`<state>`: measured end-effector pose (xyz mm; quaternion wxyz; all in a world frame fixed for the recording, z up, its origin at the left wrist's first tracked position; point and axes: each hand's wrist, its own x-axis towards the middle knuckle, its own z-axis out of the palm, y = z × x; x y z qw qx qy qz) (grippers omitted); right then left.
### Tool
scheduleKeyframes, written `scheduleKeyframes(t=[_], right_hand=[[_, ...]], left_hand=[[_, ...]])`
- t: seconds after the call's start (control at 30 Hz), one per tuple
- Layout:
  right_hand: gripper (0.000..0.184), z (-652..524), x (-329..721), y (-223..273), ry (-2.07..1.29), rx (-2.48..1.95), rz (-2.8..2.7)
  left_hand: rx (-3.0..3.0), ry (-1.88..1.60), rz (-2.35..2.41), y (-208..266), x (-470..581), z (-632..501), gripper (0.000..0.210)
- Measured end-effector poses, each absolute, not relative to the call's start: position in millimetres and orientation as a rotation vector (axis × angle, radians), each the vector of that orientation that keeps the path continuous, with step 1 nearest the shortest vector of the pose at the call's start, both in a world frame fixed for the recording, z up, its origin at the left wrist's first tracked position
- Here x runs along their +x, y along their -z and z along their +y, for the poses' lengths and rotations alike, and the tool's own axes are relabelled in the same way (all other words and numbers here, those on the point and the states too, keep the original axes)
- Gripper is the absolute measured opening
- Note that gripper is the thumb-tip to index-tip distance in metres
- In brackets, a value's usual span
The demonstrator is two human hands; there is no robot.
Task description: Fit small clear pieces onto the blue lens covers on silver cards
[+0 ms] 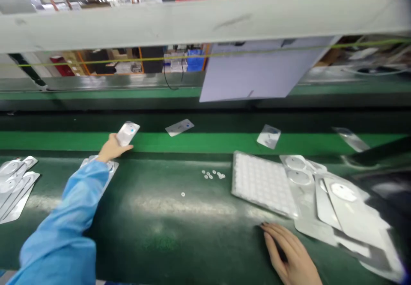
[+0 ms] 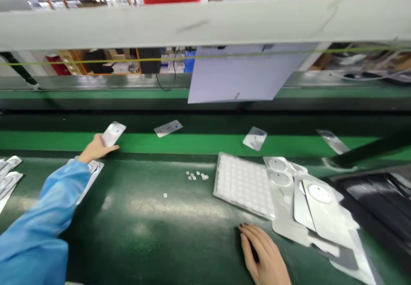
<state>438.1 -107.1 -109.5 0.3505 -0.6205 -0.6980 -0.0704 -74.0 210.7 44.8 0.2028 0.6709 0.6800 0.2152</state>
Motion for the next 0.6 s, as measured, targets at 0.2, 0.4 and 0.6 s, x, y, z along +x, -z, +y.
scheduleKeyframes(t=[0.2, 0.4, 0.6], right_hand=[[0.016, -91.2, 381.5, 85.7, -0.046, -1.559, -1.776], [0.029, -5.4, 288.6, 65.2, -0.392, -1.412, -1.926], [0.035, 33.5, 261.2, 74.3, -0.327, -1.369, -2.005]], left_hand=[[1.801, -0.272, 2.396, -19.3, -127.8, 109.3, 0.091], [1.944, -0.476, 2.510, -2.4, -95.3, 89.3, 0.107], [2.170, -0.600, 1.772, -1.7, 13.5, 180.4, 0.072]])
